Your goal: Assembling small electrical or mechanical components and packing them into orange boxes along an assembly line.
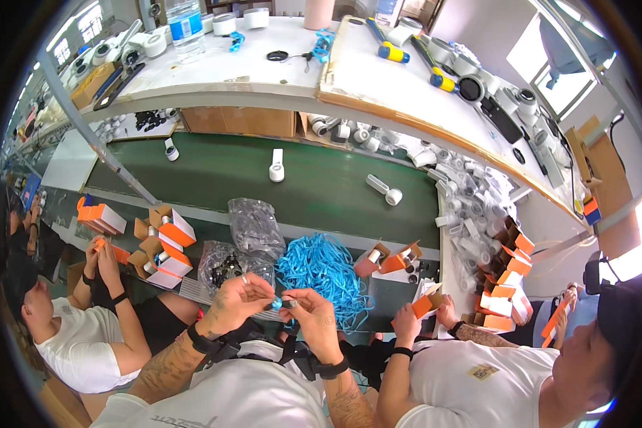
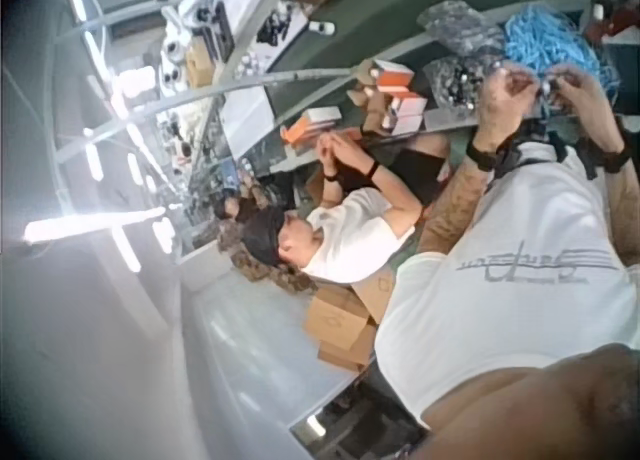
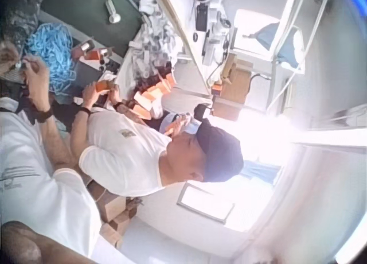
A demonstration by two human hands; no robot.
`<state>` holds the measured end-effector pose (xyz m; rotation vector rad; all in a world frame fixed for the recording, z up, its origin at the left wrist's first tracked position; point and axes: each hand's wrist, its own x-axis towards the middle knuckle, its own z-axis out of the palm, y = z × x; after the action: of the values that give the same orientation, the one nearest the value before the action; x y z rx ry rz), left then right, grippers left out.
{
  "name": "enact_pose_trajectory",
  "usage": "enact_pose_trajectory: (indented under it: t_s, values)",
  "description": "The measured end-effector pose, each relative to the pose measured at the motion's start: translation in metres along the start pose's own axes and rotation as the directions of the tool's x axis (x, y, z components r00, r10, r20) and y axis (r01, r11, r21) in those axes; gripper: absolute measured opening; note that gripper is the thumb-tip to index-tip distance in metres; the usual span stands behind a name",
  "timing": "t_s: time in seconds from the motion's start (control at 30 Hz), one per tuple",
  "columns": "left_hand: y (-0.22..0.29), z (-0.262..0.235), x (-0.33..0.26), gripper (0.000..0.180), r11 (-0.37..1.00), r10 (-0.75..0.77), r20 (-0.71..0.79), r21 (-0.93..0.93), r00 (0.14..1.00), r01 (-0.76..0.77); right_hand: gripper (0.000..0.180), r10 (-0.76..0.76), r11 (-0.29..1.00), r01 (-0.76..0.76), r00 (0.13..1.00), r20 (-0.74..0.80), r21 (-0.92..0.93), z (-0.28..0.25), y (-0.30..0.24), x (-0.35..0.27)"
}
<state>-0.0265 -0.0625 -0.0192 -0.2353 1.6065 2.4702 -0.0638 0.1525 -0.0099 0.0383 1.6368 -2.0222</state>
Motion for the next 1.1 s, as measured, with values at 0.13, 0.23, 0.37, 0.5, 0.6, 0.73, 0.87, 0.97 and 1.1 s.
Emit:
enact_pose_trajectory:
  t_s: [0.13, 0.23, 0.37, 0.5, 0.6, 0.73, 0.87, 0.97, 1.1]
  values:
    - [0.005, 0.017, 0.018, 0.023, 0.789, 0.175, 0.088, 0.583, 0.981, -0.193, 0.029, 0.008, 0.989, -0.002, 0.999, -0.042, 0.150, -0.013, 0.003, -0.006]
    - [0.002, 0.036, 0.035, 0.025, 0.668, 0.224, 0.153, 0.695, 0.963, -0.266, 0.032, -0.101, 0.991, 0.089, 0.987, -0.126, -0.095, -0.033, 0.011, -0.003]
    - [-0.020, 0.062, 0.066, 0.033, 0.621, 0.323, 0.220, 0.685, 0.921, -0.381, 0.022, -0.437, 0.887, 0.299, 0.791, -0.428, -0.353, -0.094, 0.010, 0.028]
    - [-0.060, 0.069, 0.121, 0.045, 0.578, 0.308, 0.282, 0.703, 0.909, -0.414, 0.024, -0.670, 0.676, 0.140, 0.525, -0.525, -0.723, -0.182, 0.007, 0.086]
    - [-0.091, 0.094, 0.179, 0.048, 0.696, 0.170, 0.227, 0.662, 0.959, -0.280, 0.024, -0.744, 0.500, 0.086, 0.552, -0.377, -0.862, -0.222, 0.023, 0.125]
    - [-0.139, 0.127, 0.258, 0.058, 0.518, 0.384, 0.148, 0.783, 0.911, -0.346, 0.022, -0.739, 0.294, 0.093, 0.653, -0.164, -0.951, -0.238, 0.014, 0.156]
    - [-0.161, 0.157, 0.284, 0.038, 0.558, 0.187, 0.158, 0.795, 0.970, -0.237, 0.010, -0.636, 0.188, 0.043, 0.766, -0.088, -0.981, -0.261, 0.019, 0.152]
    - [-0.158, 0.154, 0.276, 0.031, 0.426, 0.260, 0.259, 0.834, 0.930, -0.352, 0.016, -0.394, 0.014, 0.021, 0.919, 0.014, -1.000, -0.264, 0.030, 0.141]
    - [-0.163, 0.125, 0.256, 0.023, 0.366, 0.309, 0.284, 0.846, 0.908, -0.389, 0.029, -0.283, 0.069, 0.074, 0.958, 0.051, -0.995, -0.228, 0.016, 0.136]
